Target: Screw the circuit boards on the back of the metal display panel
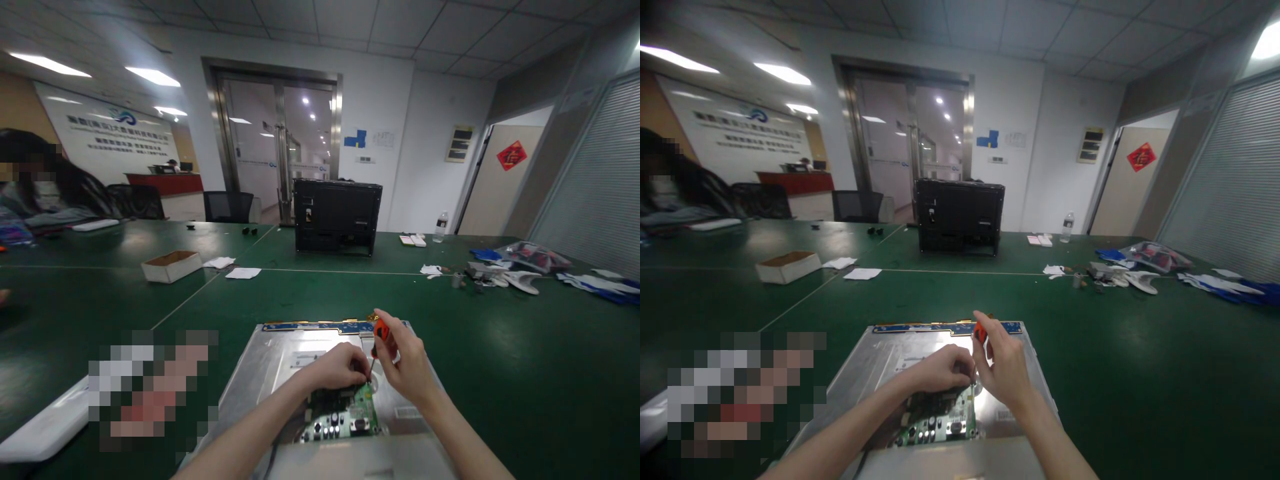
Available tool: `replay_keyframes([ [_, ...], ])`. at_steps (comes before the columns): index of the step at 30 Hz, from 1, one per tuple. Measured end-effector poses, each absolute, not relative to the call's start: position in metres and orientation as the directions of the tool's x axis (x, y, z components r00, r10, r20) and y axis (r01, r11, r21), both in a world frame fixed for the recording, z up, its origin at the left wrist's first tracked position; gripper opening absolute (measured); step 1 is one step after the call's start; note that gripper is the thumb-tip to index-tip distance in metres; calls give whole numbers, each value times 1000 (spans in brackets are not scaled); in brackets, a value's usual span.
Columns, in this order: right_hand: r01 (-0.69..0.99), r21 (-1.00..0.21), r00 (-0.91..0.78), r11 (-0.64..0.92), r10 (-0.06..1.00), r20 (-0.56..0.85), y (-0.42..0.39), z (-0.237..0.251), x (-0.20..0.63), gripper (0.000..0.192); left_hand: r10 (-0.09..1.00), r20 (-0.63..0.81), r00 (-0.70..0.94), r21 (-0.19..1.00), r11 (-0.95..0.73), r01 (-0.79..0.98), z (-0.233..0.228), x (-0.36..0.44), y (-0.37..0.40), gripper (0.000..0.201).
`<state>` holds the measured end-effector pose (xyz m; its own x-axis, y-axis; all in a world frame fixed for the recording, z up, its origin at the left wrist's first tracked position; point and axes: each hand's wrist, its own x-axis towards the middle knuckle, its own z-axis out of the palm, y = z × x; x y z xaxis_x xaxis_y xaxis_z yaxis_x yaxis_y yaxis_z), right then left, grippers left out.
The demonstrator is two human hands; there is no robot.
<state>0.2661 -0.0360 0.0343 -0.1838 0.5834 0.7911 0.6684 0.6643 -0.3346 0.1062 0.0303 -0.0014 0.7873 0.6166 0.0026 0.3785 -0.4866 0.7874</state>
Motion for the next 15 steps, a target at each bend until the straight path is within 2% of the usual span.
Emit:
replay_keyframes([
  [8, 705, -279, -158, 652, 528, 835, -32, 28, 267, 28, 592, 16, 806, 796, -495, 349, -6, 106, 34, 16],
  [15, 681, -310, -188, 664, 568, 801, -39, 37, 265, 37, 586, 24, 810, 788, -510, 345, -2, 105, 33, 14],
])
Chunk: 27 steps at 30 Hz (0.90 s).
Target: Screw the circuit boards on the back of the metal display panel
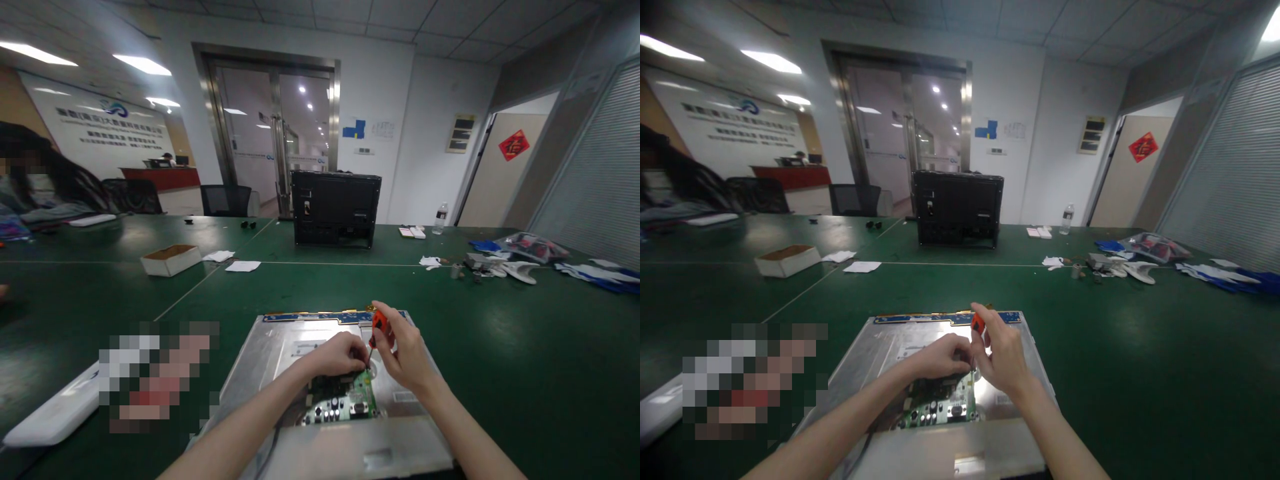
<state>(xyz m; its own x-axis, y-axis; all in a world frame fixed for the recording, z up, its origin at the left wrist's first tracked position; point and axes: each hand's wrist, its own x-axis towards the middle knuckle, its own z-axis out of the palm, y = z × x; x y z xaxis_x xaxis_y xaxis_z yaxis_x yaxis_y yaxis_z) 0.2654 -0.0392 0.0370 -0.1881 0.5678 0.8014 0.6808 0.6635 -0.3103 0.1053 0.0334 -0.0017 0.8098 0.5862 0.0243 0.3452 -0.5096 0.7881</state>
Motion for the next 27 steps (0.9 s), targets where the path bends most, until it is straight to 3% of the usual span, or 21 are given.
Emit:
replay_keyframes([
  [10, 712, -266, -164, 650, 522, 837, -32, 28, 265, 25, 587, 15, 809, 788, -505, 352, -1, 106, 32, 13],
  [19, 675, -330, -168, 660, 574, 802, -38, 35, 265, 36, 586, 19, 810, 774, -522, 360, 1, 107, 31, 14],
  [27, 688, -299, -157, 661, 538, 828, -32, 29, 267, 29, 597, 38, 802, 752, -545, 370, 1, 106, 30, 15],
])
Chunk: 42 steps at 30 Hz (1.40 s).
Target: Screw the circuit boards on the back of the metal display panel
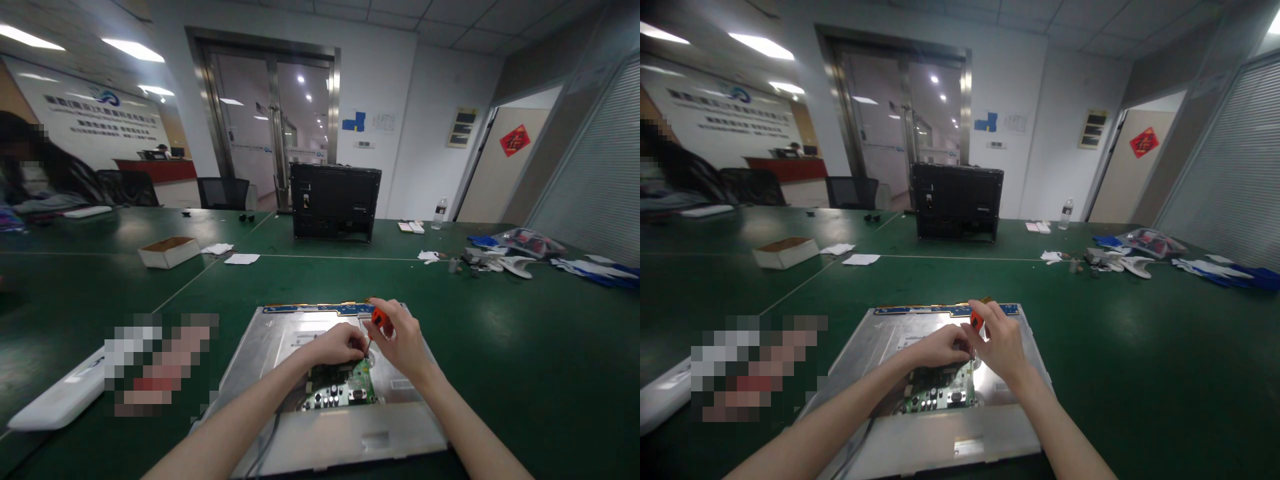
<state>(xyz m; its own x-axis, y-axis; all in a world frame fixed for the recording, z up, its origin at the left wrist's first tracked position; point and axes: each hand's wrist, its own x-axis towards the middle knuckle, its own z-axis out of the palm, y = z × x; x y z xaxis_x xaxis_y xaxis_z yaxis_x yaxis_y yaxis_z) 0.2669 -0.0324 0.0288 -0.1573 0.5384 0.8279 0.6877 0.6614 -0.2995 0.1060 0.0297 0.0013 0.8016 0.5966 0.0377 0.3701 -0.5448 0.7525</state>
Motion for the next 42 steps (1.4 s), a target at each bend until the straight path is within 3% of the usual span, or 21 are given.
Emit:
replay_keyframes([
  [9, 669, -329, -192, 666, 583, 789, -38, 34, 265, 40, 582, 39, 812, 763, -542, 352, 3, 106, 30, 13],
  [19, 709, -295, -146, 640, 542, 827, -32, 28, 266, 24, 592, 25, 806, 781, -515, 354, 0, 106, 31, 14],
  [32, 663, -352, -156, 661, 581, 798, -38, 30, 266, 34, 594, 27, 804, 781, -515, 354, 1, 107, 30, 12],
  [42, 712, -253, -180, 655, 518, 837, -33, 30, 267, 24, 585, 35, 810, 782, -521, 342, -1, 107, 32, 10],
])
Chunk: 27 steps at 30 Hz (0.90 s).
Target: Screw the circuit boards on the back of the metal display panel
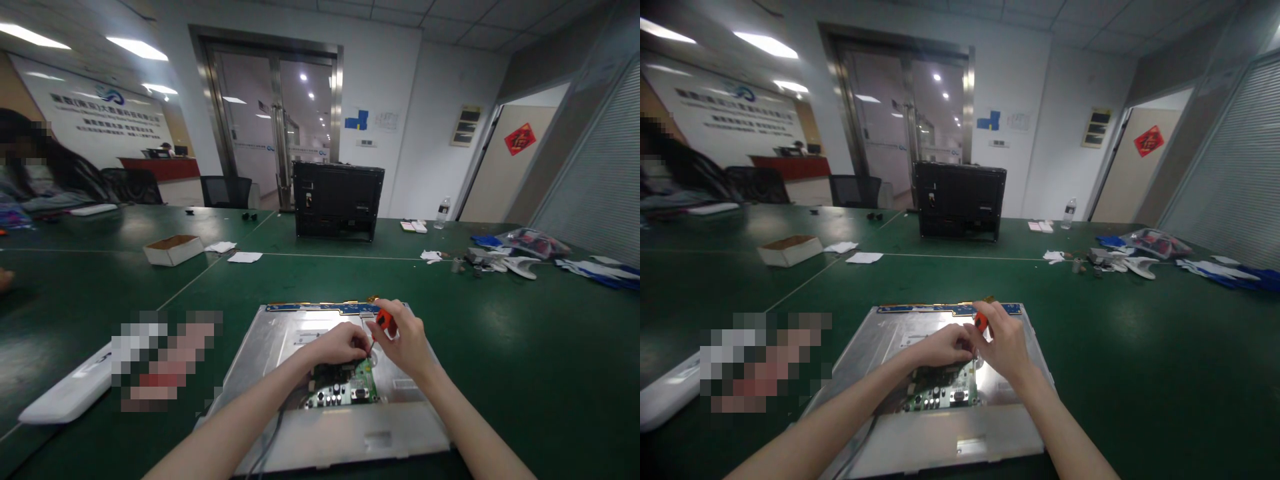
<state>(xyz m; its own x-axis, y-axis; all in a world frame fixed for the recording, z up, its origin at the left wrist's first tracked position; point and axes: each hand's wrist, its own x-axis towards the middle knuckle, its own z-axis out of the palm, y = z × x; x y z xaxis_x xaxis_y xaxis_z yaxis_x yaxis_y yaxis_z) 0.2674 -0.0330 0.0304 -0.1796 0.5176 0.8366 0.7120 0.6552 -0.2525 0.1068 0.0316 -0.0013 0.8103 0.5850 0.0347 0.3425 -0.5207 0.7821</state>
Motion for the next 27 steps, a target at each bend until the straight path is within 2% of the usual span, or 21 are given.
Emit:
replay_keyframes([
  [8, 668, -313, -209, 675, 574, 792, -39, 34, 268, 39, 582, 33, 813, 789, -514, 336, 1, 107, 30, 13],
  [18, 705, -284, -177, 650, 549, 817, -33, 32, 267, 24, 582, 54, 812, 760, -551, 345, 1, 106, 30, 13],
  [27, 704, -294, -182, 647, 564, 806, -35, 33, 267, 30, 590, 35, 807, 763, -537, 359, 0, 107, 30, 14],
])
